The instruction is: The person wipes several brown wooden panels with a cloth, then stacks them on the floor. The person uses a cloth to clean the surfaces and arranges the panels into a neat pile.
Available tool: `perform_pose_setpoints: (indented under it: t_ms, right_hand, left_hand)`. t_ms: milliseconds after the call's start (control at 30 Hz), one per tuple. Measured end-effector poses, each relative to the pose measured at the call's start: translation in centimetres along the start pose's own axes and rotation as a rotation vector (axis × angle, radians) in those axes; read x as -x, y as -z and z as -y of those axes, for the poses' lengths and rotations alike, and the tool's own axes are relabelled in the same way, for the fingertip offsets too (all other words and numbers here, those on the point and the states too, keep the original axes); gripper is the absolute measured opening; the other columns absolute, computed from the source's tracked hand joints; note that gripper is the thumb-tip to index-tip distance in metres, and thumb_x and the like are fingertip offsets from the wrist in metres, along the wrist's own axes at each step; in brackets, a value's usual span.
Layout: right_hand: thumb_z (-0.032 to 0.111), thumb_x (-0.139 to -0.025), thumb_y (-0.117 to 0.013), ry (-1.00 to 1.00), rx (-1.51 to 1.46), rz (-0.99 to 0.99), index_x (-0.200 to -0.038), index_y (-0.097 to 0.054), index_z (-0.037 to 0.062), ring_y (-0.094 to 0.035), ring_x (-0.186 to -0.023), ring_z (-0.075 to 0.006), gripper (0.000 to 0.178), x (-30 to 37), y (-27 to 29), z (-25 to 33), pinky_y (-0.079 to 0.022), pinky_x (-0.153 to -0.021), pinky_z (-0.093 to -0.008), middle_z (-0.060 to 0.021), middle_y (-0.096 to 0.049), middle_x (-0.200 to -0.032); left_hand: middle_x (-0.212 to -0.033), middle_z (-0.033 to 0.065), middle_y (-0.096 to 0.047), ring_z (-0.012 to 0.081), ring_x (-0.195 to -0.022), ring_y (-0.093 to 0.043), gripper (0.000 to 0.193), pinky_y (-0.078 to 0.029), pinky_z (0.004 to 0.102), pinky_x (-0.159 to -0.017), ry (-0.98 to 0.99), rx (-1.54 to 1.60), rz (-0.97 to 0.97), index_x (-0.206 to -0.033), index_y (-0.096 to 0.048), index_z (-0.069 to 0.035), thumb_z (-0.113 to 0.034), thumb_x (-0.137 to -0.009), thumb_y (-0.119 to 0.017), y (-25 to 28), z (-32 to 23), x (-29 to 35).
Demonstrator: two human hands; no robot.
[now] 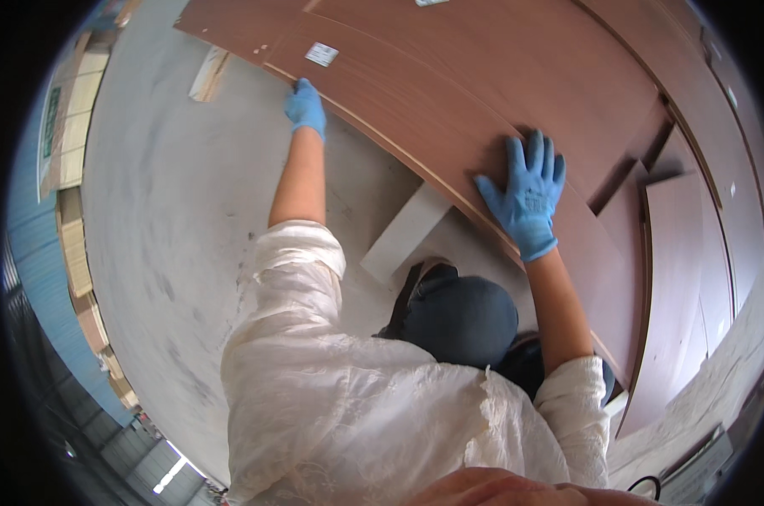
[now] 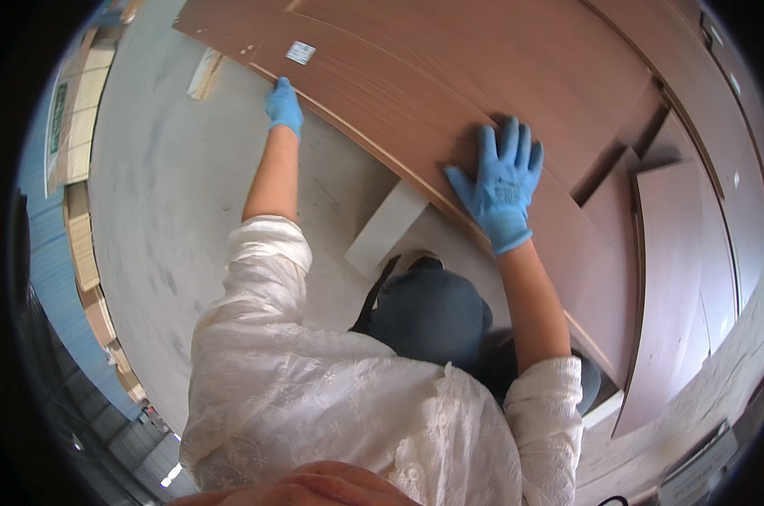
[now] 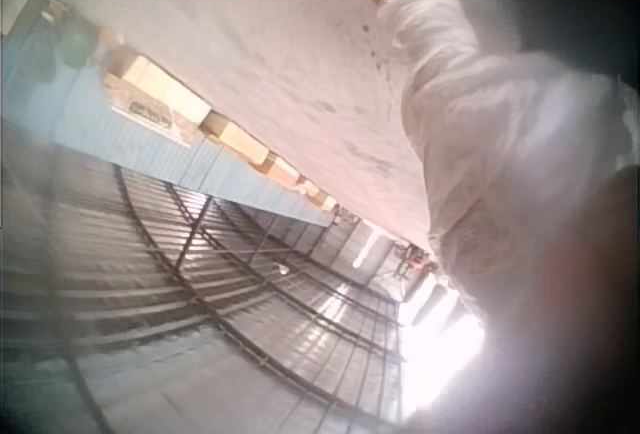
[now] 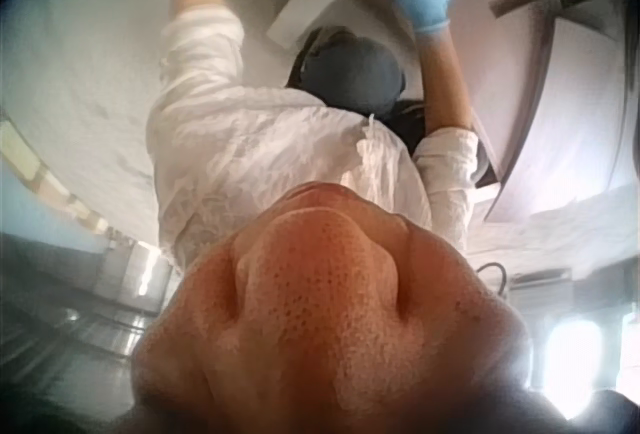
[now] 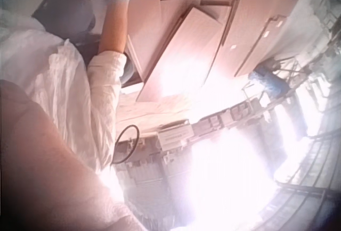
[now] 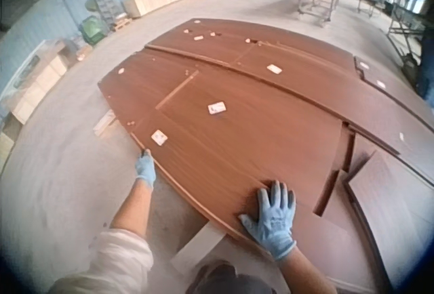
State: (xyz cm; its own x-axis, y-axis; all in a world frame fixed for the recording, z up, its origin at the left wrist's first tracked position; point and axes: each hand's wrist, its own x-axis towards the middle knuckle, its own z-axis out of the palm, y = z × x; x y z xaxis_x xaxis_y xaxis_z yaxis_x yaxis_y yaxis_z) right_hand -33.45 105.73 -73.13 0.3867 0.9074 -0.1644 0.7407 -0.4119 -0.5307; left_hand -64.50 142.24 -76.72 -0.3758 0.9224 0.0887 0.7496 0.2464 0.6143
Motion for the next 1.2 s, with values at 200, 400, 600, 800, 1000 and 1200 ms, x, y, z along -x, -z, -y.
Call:
perform_pose_setpoints:
  t_ms: [200,400,600,800,1000,1200]
  right_hand:
    - [0.065,-0.081,-0.069,0.221,-0.12,-0.256,-0.14,-0.055,0.012,-0.039,-0.141,-0.0471,0.08,0.4,-5.5,-5.4,-0.029,-0.116,-0.062,-0.0255,-0.044,-0.152]
    - [0.062,-0.074,-0.078,0.542,-0.032,0.092,-0.148,-0.049,0.0169,-0.029,-0.153,-0.0425,0.091,7.0,-3.9,-12.3,-0.024,-0.124,-0.0615,-0.019,-0.032,-0.166]
    - [0.034,-0.063,-0.091,0.511,-0.013,0.151,-0.148,-0.047,0.0145,-0.026,-0.154,-0.0411,0.097,14.0,-2.6,-15.8,-0.023,-0.125,-0.0615,-0.02,-0.03,-0.166]
    - [0.026,-0.065,-0.089,0.516,-0.004,0.1,-0.147,-0.047,0.0132,-0.026,-0.154,-0.0431,0.092,14.7,-4.5,-17.0,-0.022,-0.125,-0.0619,-0.0217,-0.03,-0.166]
    - [0.02,-0.069,-0.08,0.508,-0.03,0.071,-0.14,-0.055,0.0064,-0.034,-0.15,-0.0465,0.076,13.1,-1.4,-13.5,-0.027,-0.122,-0.0636,-0.0259,-0.037,-0.161]
    - [0.008,-0.073,-0.075,0.523,-0.019,-0.013,-0.128,-0.058,0.0056,-0.041,-0.143,-0.0483,0.058,12.6,0.6,-8.8,-0.029,-0.12,-0.0638,-0.0272,-0.046,-0.152]
  left_hand:
    - [-0.124,0.0187,-0.073,0.0317,-0.107,-0.071,0.053,-0.055,0.0426,-0.09,0.089,-0.06,0.057,-0.117,-0.07,0.007,-0.039,-0.098,-0.054,-1.2,1.2,0.5]
    - [-0.13,0.0137,-0.071,0.0303,-0.112,-0.07,0.047,-0.056,0.0404,-0.091,0.009,-0.113,0.089,-0.122,-0.07,-0.004,-0.039,-0.095,-0.054,-3.4,5.4,0.7]
    - [-0.136,0.0095,-0.069,0.0272,-0.116,-0.07,0.045,-0.056,0.0378,-0.091,-0.351,-0.991,0.211,-0.126,-0.069,-0.01,-0.039,-0.095,-0.054,-3.3,4.8,-1.0]
    - [-0.132,0.0129,-0.069,0.0301,-0.116,-0.07,0.051,-0.057,0.038,-0.094,-0.039,-0.504,0.241,-0.132,-0.059,-0.005,-0.025,-0.087,-0.073,-2.6,5.1,-1.4]
    - [-0.124,0.0184,-0.071,0.0343,-0.116,-0.07,0.052,-0.058,0.0415,-0.095,-0.715,-1.192,0.288,-0.128,-0.056,-0.003,-0.012,-0.082,-0.08,0.2,2.9,-1.1]
    - [-0.125,0.0167,-0.071,0.0298,-0.11,-0.071,0.037,-0.056,0.0381,-0.09,0.333,0.188,0.05,-0.123,-0.065,-0.002,-0.027,-0.096,-0.058,1.3,1.2,-2.1]
